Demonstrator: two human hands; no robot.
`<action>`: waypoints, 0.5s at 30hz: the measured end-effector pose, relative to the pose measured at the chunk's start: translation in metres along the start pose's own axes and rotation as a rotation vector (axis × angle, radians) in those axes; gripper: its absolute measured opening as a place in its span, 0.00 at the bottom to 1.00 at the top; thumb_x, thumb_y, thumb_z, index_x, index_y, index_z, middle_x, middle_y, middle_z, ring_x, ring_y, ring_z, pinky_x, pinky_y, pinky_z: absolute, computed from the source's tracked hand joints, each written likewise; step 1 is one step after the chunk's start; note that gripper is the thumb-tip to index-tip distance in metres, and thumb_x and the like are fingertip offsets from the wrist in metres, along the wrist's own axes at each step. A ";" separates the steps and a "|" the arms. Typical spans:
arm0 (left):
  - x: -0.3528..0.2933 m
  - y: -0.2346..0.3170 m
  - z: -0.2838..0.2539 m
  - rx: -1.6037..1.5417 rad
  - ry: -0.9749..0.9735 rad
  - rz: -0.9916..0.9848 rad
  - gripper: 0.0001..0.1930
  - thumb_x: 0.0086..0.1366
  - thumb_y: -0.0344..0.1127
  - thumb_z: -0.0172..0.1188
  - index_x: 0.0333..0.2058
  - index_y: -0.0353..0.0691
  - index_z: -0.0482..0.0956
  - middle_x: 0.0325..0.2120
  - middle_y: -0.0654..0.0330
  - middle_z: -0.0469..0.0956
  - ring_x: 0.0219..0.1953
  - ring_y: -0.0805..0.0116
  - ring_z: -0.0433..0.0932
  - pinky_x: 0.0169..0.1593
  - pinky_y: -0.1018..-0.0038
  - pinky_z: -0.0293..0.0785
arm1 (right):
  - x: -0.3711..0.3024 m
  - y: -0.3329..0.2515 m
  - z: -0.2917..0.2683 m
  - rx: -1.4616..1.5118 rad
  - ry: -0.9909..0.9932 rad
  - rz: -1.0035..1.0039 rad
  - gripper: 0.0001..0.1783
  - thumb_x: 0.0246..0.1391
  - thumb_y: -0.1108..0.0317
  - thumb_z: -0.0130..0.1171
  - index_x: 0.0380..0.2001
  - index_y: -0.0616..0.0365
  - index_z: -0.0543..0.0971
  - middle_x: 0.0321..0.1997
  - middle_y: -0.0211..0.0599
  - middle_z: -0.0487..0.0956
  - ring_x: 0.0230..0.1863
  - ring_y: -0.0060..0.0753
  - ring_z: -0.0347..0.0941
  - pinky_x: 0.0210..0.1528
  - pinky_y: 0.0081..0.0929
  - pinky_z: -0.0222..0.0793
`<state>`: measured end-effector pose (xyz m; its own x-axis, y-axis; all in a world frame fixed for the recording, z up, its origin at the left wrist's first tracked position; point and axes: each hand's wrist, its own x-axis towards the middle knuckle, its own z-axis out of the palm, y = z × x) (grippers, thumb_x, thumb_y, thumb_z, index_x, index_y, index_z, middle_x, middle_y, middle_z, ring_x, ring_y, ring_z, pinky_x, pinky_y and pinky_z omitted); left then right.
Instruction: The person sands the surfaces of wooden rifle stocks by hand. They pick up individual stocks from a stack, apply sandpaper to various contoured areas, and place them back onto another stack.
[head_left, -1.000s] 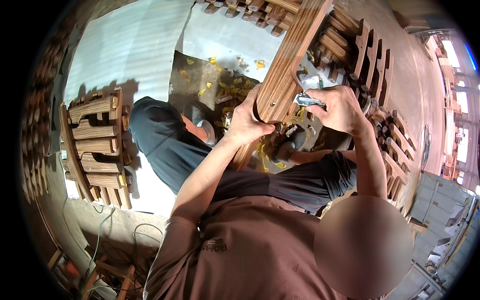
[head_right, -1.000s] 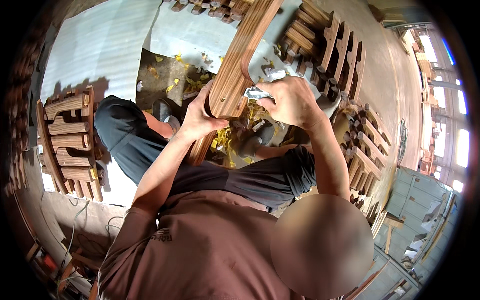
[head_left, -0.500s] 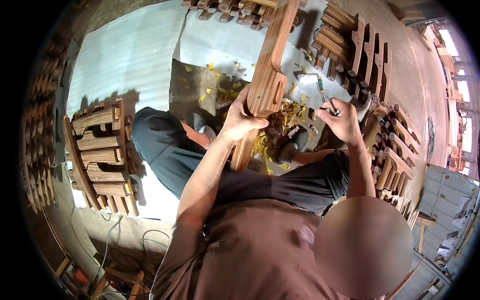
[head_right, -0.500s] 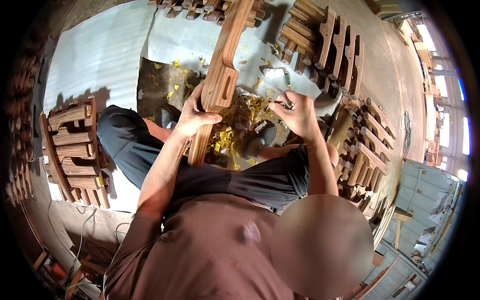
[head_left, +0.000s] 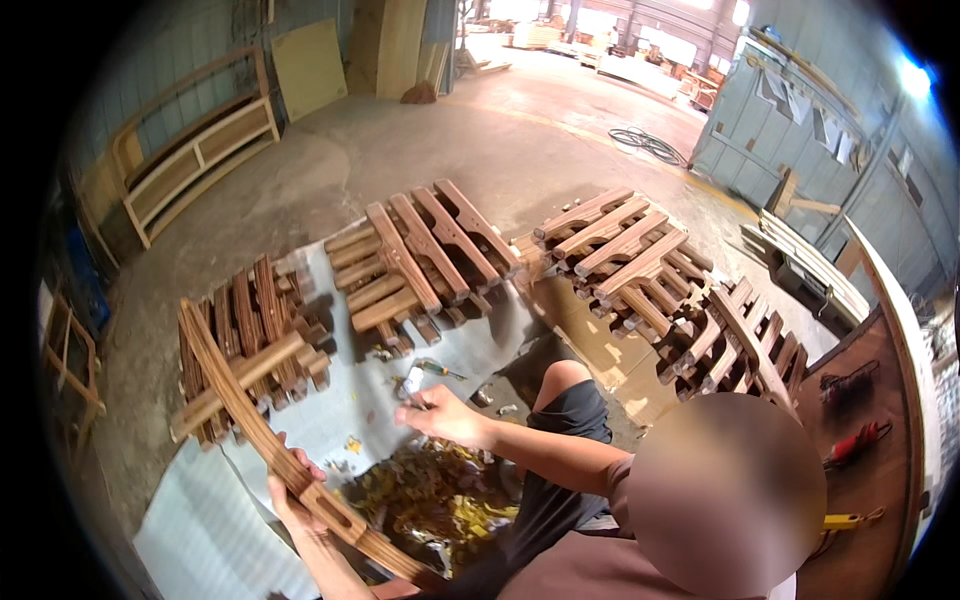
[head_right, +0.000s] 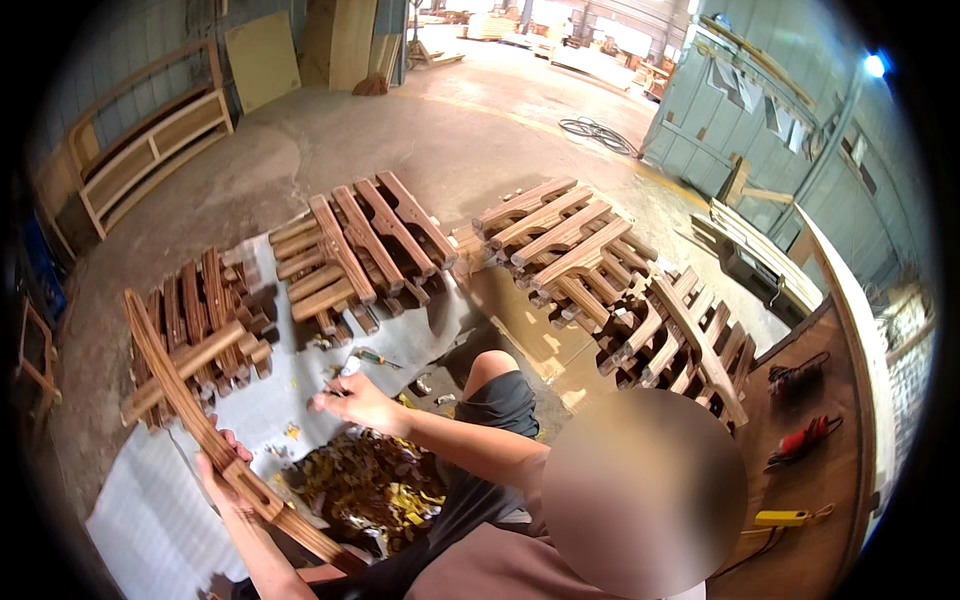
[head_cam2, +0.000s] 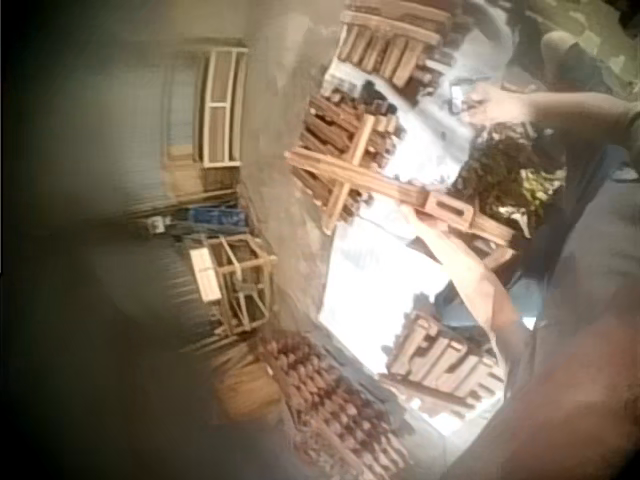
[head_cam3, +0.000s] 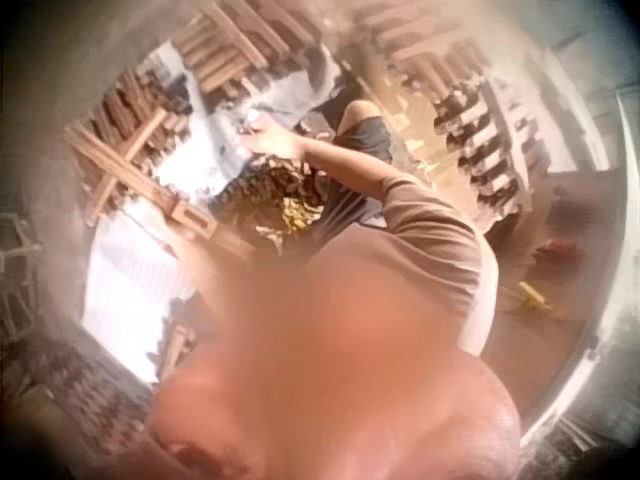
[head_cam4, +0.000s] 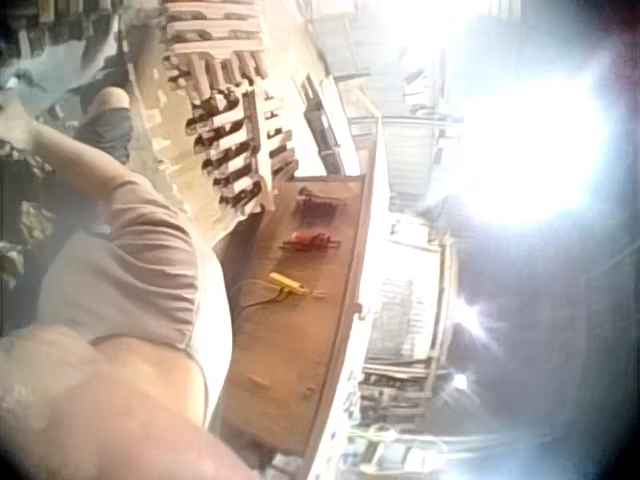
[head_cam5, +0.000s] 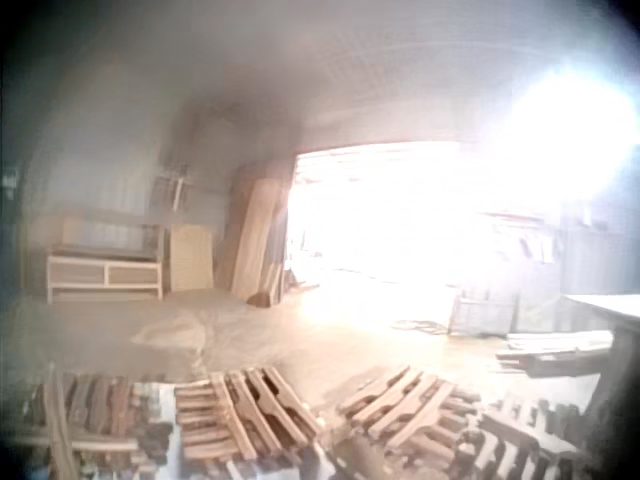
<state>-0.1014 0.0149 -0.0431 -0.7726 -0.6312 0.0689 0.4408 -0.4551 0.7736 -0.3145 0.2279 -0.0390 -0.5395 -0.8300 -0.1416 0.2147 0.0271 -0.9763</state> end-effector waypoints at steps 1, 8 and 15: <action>0.012 -0.004 0.000 0.064 0.041 0.021 0.43 0.55 0.51 0.70 0.61 0.33 0.60 0.39 0.54 0.74 0.33 0.63 0.76 0.37 0.69 0.79 | -0.010 -0.004 -0.008 -0.002 0.015 0.036 0.12 0.62 0.60 0.60 0.34 0.59 0.82 0.19 0.19 0.69 0.21 0.12 0.60 0.23 0.18 0.54; 0.010 0.063 -0.035 0.426 0.392 0.263 0.36 0.50 0.41 0.71 0.54 0.31 0.66 0.38 0.52 0.74 0.32 0.63 0.76 0.36 0.69 0.78 | -0.013 0.052 -0.030 -0.217 0.164 -0.081 0.12 0.60 0.61 0.62 0.35 0.61 0.83 0.29 0.29 0.82 0.30 0.19 0.73 0.34 0.23 0.70; 0.041 0.071 0.028 1.294 0.410 0.519 0.43 0.43 0.37 0.73 0.59 0.34 0.64 0.42 0.44 0.80 0.47 0.54 0.81 0.51 0.64 0.75 | -0.028 0.041 -0.070 -0.108 0.254 -0.074 0.07 0.61 0.70 0.60 0.31 0.62 0.81 0.19 0.18 0.70 0.18 0.10 0.60 0.20 0.15 0.53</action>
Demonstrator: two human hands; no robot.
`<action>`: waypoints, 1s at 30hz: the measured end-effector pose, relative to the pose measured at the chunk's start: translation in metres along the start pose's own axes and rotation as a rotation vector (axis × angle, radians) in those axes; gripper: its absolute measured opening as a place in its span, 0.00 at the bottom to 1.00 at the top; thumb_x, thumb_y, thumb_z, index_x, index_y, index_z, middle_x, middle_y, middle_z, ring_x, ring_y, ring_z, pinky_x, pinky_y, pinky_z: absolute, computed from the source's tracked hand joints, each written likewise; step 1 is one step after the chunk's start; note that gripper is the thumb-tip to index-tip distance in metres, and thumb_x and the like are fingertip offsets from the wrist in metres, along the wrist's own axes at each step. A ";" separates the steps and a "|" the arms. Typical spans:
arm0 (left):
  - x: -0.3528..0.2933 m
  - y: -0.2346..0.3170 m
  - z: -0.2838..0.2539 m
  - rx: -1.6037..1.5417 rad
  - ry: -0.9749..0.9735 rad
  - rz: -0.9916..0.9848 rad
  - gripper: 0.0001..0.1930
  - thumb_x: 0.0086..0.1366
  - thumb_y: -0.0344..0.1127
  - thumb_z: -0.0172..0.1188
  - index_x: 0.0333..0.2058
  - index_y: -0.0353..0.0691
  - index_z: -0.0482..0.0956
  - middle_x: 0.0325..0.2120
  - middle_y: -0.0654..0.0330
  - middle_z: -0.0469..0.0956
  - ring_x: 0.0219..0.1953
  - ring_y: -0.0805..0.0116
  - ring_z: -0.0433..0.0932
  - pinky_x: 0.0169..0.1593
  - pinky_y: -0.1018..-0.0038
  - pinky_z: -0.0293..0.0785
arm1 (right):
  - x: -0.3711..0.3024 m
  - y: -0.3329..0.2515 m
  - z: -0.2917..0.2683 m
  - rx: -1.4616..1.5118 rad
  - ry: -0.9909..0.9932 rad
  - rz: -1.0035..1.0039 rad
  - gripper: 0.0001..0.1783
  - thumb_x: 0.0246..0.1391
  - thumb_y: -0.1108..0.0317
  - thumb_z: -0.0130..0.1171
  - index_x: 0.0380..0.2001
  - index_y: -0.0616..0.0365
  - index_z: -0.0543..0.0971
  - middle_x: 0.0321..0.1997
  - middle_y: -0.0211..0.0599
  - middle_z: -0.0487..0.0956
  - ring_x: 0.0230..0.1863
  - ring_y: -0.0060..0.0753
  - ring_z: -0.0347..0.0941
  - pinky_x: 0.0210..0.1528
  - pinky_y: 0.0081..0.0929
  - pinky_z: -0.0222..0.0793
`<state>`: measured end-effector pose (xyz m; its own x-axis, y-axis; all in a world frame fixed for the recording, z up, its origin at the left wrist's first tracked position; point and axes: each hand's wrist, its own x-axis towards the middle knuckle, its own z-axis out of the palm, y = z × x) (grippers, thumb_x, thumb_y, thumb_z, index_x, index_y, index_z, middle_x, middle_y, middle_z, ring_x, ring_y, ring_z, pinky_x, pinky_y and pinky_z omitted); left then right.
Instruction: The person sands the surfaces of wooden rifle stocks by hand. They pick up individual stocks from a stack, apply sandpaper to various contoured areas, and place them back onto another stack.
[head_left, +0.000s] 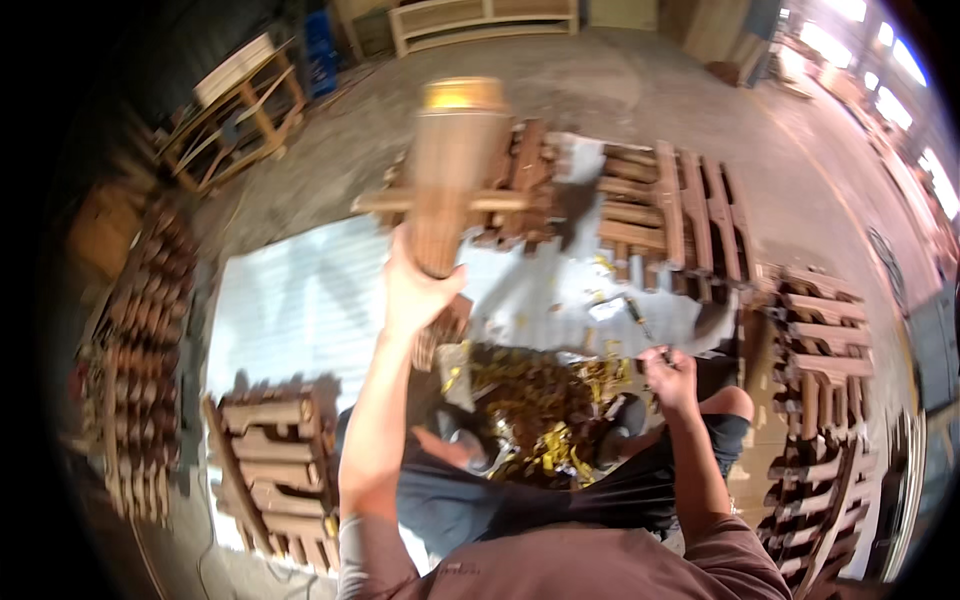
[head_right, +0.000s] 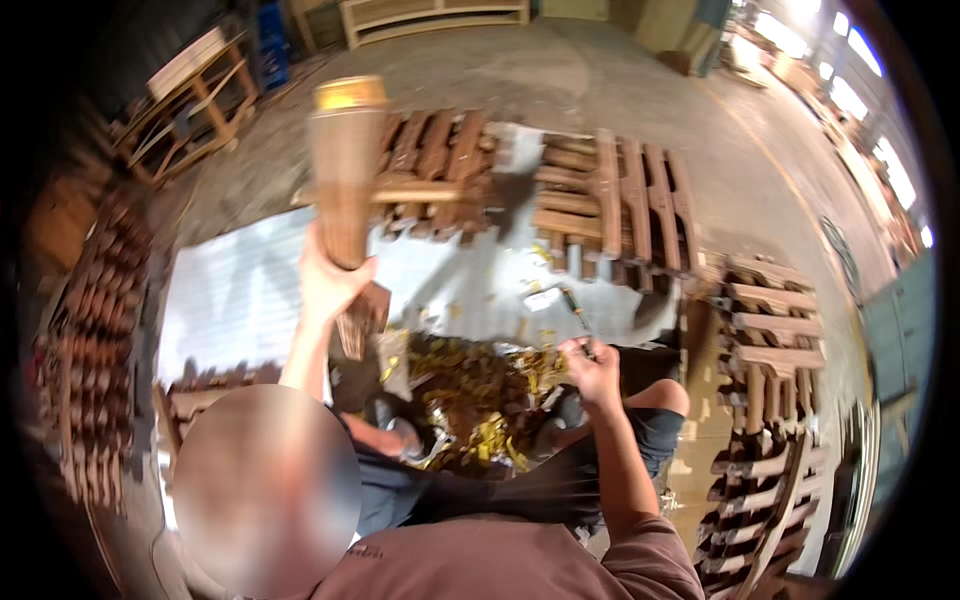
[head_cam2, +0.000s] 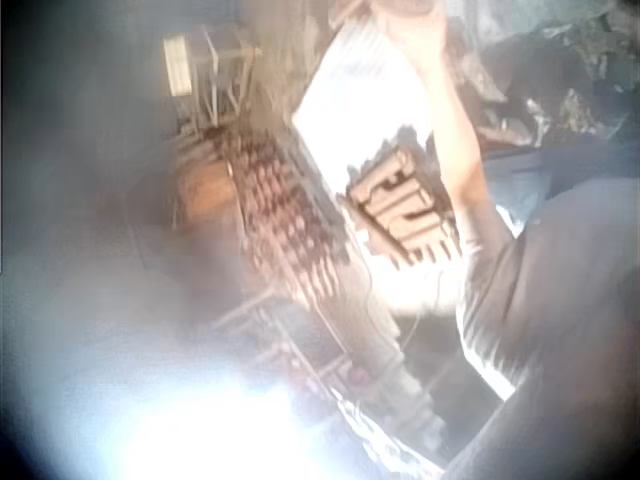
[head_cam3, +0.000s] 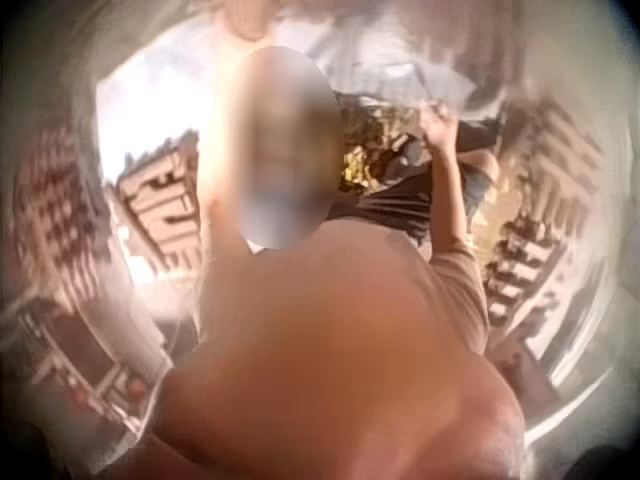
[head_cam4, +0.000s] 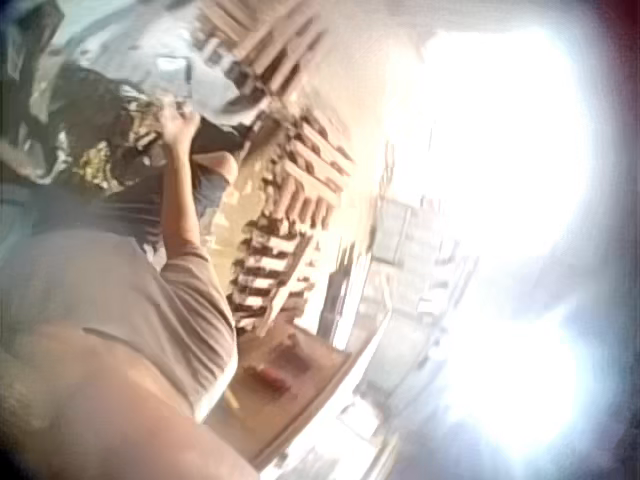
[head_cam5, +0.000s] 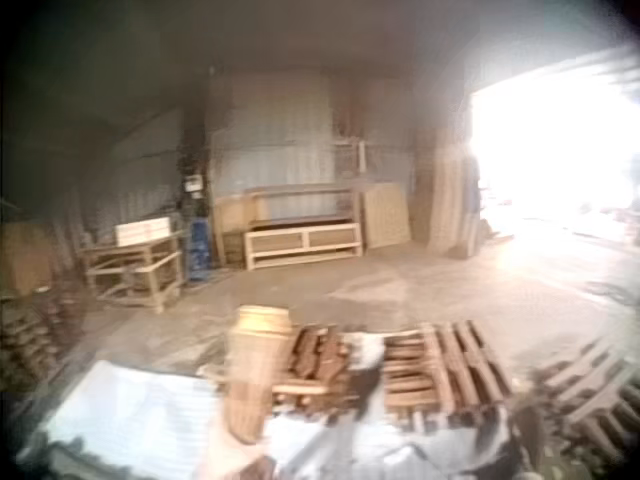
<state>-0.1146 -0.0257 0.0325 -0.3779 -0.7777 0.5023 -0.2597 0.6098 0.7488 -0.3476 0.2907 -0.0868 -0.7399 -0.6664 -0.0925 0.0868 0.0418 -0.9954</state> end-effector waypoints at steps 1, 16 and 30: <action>-0.005 0.009 -0.008 -0.031 -0.014 -0.015 0.42 0.43 0.37 0.73 0.59 0.37 0.65 0.44 0.45 0.80 0.48 0.54 0.81 0.52 0.65 0.76 | -0.004 -0.009 0.009 0.033 -0.022 0.025 0.08 0.62 0.68 0.58 0.30 0.61 0.80 0.20 0.17 0.69 0.17 0.10 0.57 0.18 0.15 0.50; -0.098 -0.051 -0.020 0.304 -0.309 0.176 0.37 0.39 0.27 0.70 0.53 0.40 0.68 0.42 0.51 0.75 0.44 0.47 0.77 0.47 0.59 0.76 | -0.005 -0.087 0.150 -0.357 -0.192 -0.423 0.16 0.50 0.73 0.69 0.43 0.62 0.82 0.34 0.31 0.83 0.31 0.13 0.70 0.35 0.15 0.68; -0.139 -0.086 -0.023 0.394 -0.264 0.309 0.35 0.36 0.28 0.76 0.46 0.35 0.69 0.40 0.50 0.75 0.42 0.48 0.77 0.45 0.59 0.75 | -0.007 -0.048 0.184 -0.396 -0.231 -0.653 0.10 0.44 0.82 0.69 0.33 0.61 0.82 0.31 0.32 0.80 0.27 0.20 0.71 0.29 0.19 0.67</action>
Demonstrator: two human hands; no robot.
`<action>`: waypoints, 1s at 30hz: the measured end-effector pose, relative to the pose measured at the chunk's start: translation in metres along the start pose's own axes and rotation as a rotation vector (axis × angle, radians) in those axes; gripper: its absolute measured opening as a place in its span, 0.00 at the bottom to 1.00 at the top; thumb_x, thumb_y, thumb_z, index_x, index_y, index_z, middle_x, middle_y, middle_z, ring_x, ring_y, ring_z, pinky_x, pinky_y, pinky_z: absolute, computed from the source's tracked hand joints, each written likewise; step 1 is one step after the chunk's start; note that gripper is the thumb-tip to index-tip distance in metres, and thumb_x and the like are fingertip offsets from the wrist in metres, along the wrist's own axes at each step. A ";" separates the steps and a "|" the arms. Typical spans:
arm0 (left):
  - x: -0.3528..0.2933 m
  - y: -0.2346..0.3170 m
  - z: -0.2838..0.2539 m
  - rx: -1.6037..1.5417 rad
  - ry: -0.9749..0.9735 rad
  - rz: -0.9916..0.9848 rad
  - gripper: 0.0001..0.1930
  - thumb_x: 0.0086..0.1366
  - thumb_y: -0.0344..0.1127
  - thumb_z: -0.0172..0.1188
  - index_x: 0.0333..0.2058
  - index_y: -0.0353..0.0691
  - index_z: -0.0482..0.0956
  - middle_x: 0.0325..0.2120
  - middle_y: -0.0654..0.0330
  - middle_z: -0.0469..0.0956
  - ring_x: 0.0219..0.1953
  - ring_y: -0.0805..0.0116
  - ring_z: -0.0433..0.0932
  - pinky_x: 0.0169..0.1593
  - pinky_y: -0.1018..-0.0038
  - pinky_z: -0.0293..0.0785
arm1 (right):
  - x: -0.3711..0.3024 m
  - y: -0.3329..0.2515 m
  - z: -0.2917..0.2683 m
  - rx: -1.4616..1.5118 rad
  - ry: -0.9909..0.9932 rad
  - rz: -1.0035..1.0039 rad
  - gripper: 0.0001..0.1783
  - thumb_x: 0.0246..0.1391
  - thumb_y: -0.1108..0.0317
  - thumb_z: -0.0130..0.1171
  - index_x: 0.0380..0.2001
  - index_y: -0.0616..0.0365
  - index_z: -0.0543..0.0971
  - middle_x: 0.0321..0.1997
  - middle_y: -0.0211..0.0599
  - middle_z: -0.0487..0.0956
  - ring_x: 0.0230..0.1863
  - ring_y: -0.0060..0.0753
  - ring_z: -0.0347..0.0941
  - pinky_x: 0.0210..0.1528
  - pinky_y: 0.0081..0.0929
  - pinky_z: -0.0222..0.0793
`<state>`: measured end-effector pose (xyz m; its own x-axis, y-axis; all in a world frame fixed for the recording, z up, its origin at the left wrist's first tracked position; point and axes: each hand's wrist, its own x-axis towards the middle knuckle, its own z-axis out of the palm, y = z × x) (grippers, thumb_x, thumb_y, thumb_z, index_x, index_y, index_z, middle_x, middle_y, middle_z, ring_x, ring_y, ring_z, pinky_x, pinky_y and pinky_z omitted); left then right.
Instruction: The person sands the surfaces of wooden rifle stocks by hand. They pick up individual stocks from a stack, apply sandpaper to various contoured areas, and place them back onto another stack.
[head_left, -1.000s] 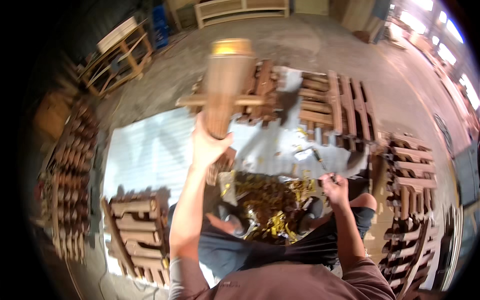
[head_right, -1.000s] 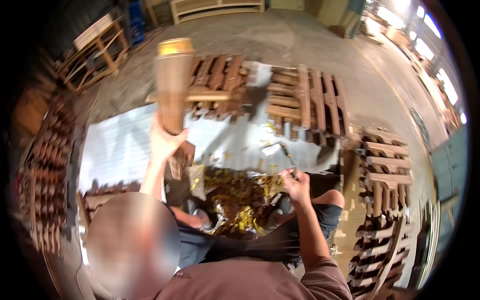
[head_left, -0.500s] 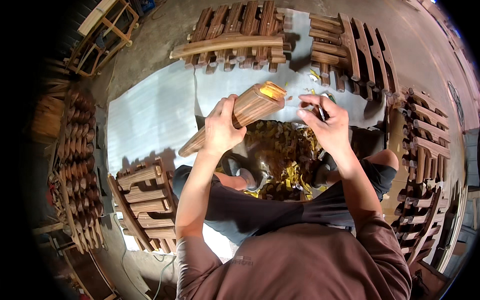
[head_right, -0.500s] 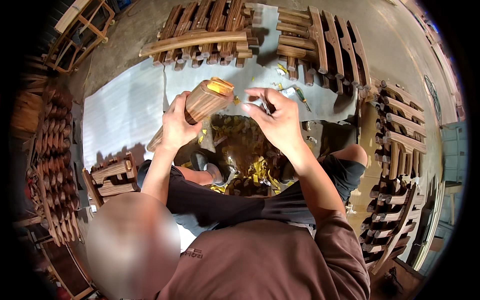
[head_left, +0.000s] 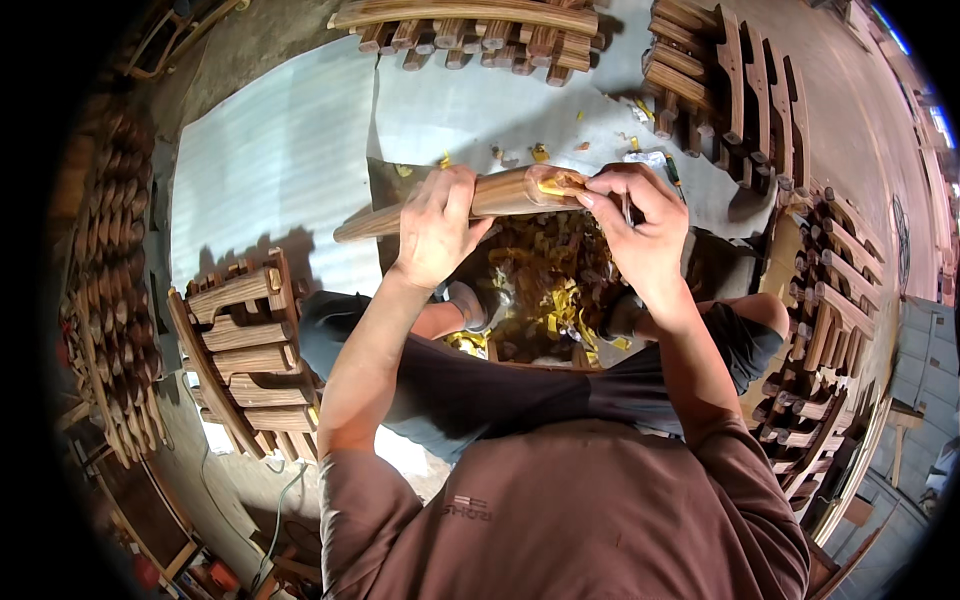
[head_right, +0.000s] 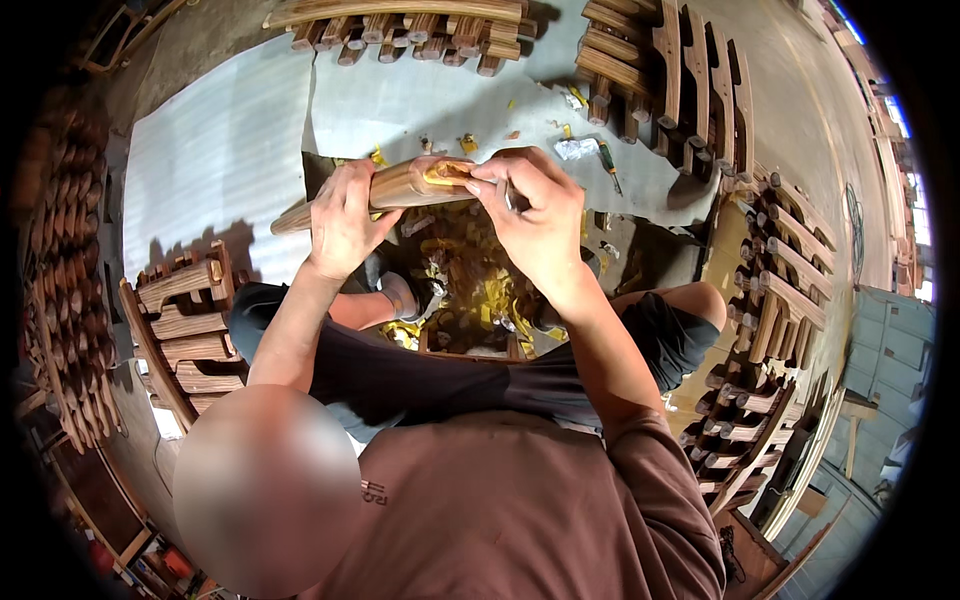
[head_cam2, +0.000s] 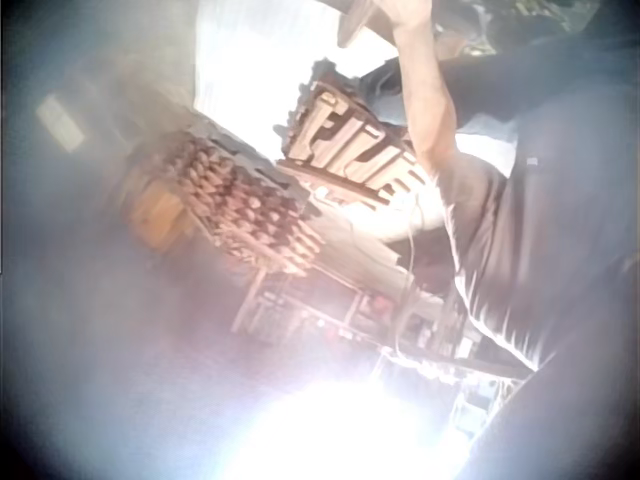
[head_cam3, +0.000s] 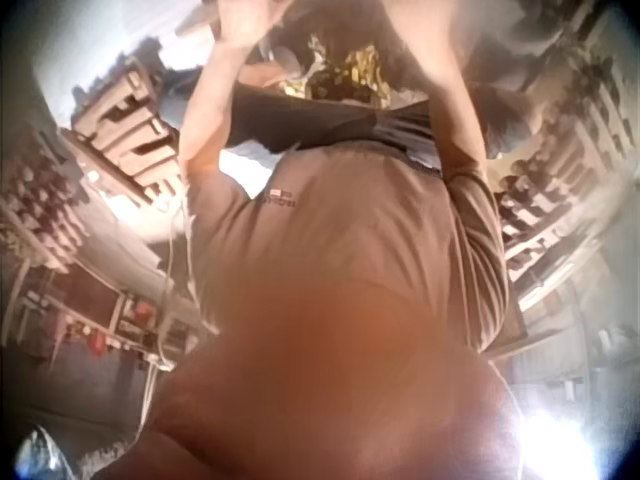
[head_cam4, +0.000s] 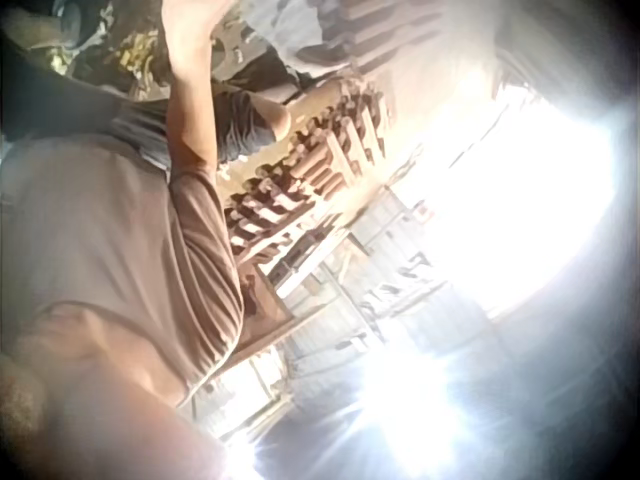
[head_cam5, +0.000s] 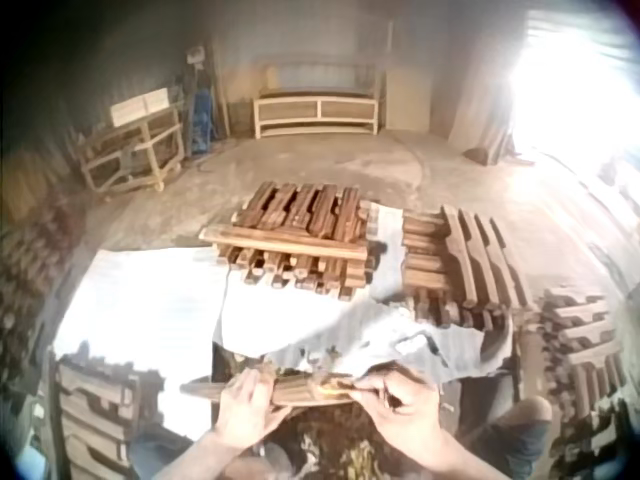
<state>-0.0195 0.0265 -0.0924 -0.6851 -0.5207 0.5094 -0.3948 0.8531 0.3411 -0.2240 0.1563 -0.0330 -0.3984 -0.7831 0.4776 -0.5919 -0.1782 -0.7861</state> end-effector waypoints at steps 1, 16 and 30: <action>-0.001 0.001 0.000 0.009 0.009 0.003 0.35 0.36 0.28 0.77 0.45 0.35 0.70 0.40 0.50 0.76 0.41 0.48 0.77 0.45 0.59 0.75 | 0.000 0.001 0.000 -0.030 0.017 -0.091 0.11 0.44 0.82 0.68 0.32 0.60 0.81 0.32 0.32 0.79 0.28 0.22 0.73 0.30 0.21 0.69; 0.016 0.030 -0.014 -0.336 -0.370 -0.062 0.37 0.41 0.22 0.64 0.56 0.47 0.72 0.45 0.55 0.76 0.45 0.50 0.79 0.46 0.62 0.79 | -0.021 -0.010 -0.031 0.127 -0.178 0.062 0.11 0.47 0.81 0.68 0.36 0.61 0.82 0.38 0.40 0.82 0.34 0.31 0.79 0.36 0.22 0.74; 0.009 0.046 -0.007 -0.322 -0.641 -0.115 0.31 0.40 0.28 0.69 0.47 0.35 0.69 0.44 0.49 0.74 0.48 0.48 0.75 0.52 0.60 0.73 | -0.016 -0.016 -0.055 -0.515 -0.609 -0.712 0.16 0.36 0.77 0.68 0.34 0.67 0.81 0.38 0.44 0.80 0.31 0.40 0.80 0.31 0.30 0.80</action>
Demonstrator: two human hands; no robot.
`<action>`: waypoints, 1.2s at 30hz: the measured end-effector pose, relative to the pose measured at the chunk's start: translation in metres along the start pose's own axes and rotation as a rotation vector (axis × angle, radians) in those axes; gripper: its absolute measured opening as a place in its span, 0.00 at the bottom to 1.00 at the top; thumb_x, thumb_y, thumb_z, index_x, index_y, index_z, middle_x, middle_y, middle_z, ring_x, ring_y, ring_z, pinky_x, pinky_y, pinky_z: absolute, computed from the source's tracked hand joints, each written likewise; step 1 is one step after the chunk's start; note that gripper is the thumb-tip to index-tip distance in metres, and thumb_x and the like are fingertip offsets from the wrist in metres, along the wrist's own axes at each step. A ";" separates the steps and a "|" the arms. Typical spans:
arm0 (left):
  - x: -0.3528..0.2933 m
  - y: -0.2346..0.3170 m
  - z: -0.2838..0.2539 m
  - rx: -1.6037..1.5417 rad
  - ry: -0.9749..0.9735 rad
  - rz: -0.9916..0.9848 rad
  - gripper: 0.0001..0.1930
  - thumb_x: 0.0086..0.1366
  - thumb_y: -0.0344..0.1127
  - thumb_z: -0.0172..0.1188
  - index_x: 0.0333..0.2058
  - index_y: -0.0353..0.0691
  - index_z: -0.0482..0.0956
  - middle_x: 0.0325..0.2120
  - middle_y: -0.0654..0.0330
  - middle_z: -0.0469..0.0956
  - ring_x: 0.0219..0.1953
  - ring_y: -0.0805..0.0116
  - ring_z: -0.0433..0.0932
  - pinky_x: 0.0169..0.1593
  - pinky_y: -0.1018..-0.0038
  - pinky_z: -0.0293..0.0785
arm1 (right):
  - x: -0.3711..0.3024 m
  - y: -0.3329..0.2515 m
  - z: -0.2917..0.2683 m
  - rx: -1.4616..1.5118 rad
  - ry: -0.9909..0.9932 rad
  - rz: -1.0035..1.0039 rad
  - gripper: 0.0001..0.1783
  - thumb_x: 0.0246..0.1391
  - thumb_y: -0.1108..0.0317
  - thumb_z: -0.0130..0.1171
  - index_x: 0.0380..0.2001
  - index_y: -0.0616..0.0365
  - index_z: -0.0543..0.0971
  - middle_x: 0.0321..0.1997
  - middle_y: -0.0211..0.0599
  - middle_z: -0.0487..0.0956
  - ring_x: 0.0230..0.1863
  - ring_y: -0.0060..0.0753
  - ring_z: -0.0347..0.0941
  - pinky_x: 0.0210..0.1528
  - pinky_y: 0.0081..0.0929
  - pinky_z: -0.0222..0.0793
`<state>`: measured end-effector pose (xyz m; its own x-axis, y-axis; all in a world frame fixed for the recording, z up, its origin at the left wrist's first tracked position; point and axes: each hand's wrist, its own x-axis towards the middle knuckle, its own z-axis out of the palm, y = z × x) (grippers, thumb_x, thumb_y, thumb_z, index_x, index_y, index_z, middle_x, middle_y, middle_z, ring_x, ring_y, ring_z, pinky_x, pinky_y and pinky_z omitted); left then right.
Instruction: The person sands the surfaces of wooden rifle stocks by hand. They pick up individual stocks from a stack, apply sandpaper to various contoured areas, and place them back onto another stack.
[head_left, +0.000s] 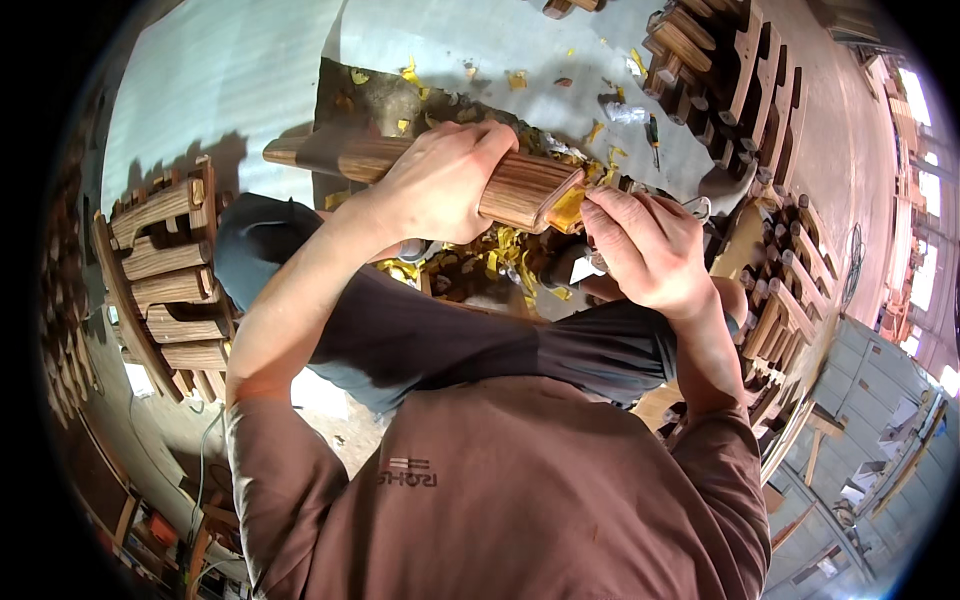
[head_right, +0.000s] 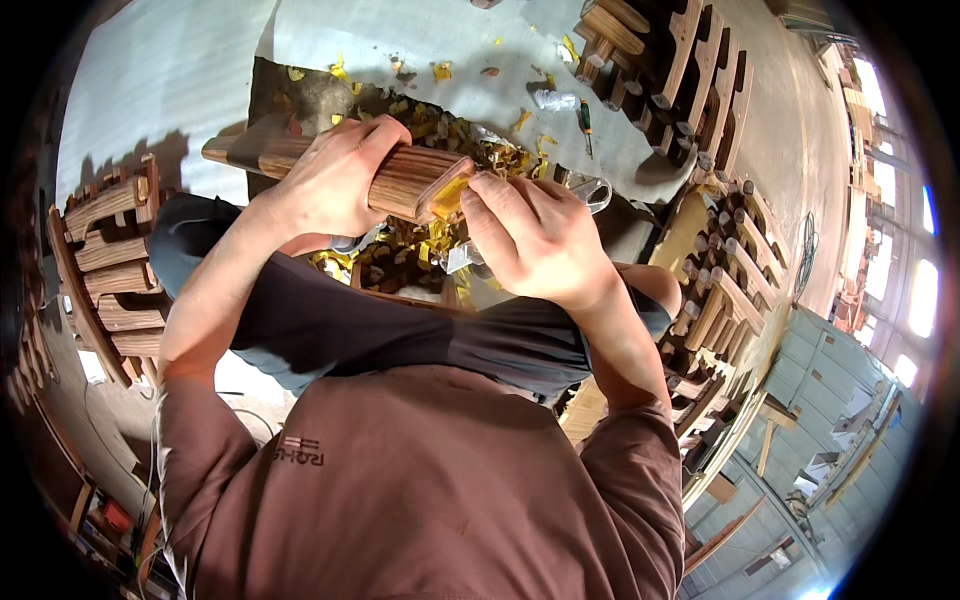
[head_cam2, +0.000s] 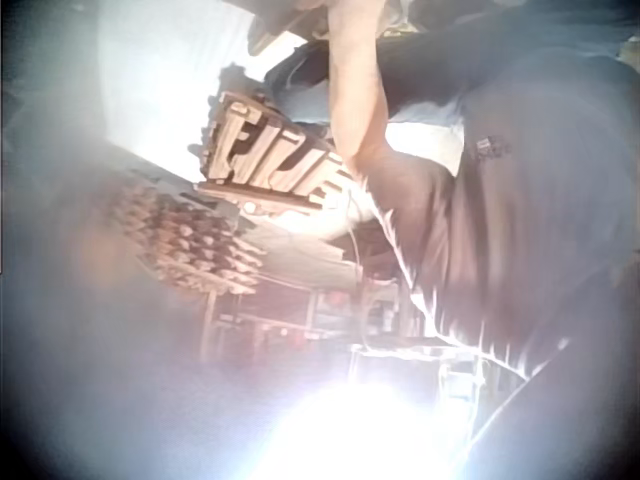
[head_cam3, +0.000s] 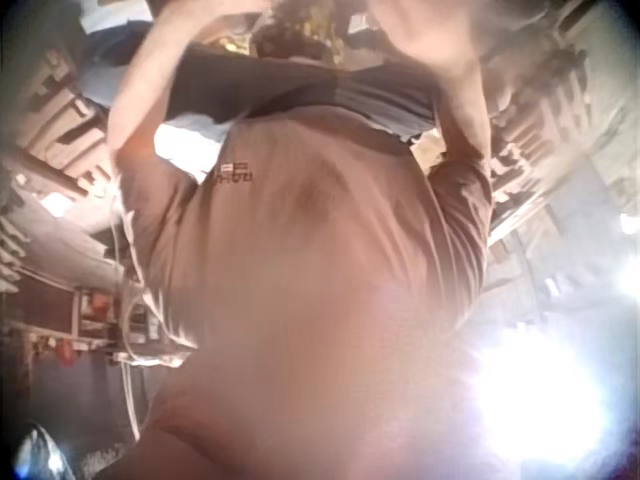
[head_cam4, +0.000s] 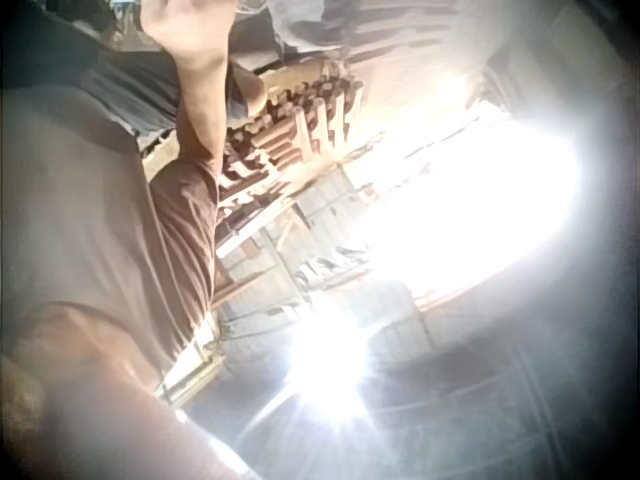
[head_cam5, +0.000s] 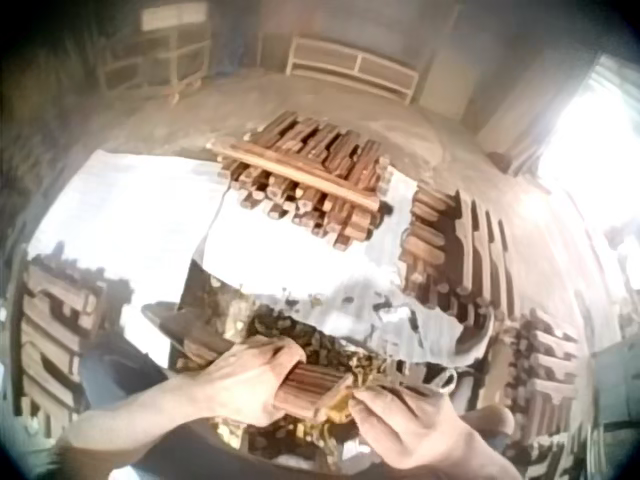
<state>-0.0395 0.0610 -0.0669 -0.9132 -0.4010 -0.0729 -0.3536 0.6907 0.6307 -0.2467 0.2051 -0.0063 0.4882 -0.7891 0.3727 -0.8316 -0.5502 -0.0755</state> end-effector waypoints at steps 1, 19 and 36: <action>0.001 0.005 -0.007 -0.023 -0.117 -0.085 0.32 0.40 0.29 0.70 0.48 0.35 0.69 0.45 0.48 0.74 0.51 0.48 0.75 0.54 0.60 0.72 | -0.002 0.000 0.002 -0.020 -0.016 -0.006 0.16 0.36 0.76 0.68 0.33 0.67 0.80 0.38 0.44 0.80 0.31 0.40 0.80 0.32 0.30 0.80; 0.018 -0.028 0.052 0.147 0.070 -0.015 0.32 0.41 0.31 0.71 0.46 0.39 0.65 0.39 0.50 0.73 0.47 0.48 0.75 0.54 0.59 0.73 | -0.010 0.003 -0.023 0.122 -0.408 0.630 0.11 0.54 0.65 0.64 0.31 0.57 0.73 0.19 0.41 0.75 0.23 0.48 0.74 0.26 0.41 0.66; 0.023 -0.027 0.061 0.201 0.132 0.008 0.33 0.40 0.30 0.71 0.49 0.36 0.70 0.40 0.48 0.78 0.47 0.52 0.78 0.53 0.61 0.74 | 0.012 -0.014 0.031 -0.350 -0.596 0.437 0.03 0.49 0.74 0.54 0.26 0.62 0.74 0.18 0.43 0.79 0.23 0.41 0.80 0.25 0.34 0.75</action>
<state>-0.0629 0.0700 -0.1323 -0.8865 -0.4608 0.0414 -0.3915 0.7948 0.4638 -0.2209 0.1946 -0.0291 0.0777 -0.9797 -0.1850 -0.9658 -0.1200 0.2299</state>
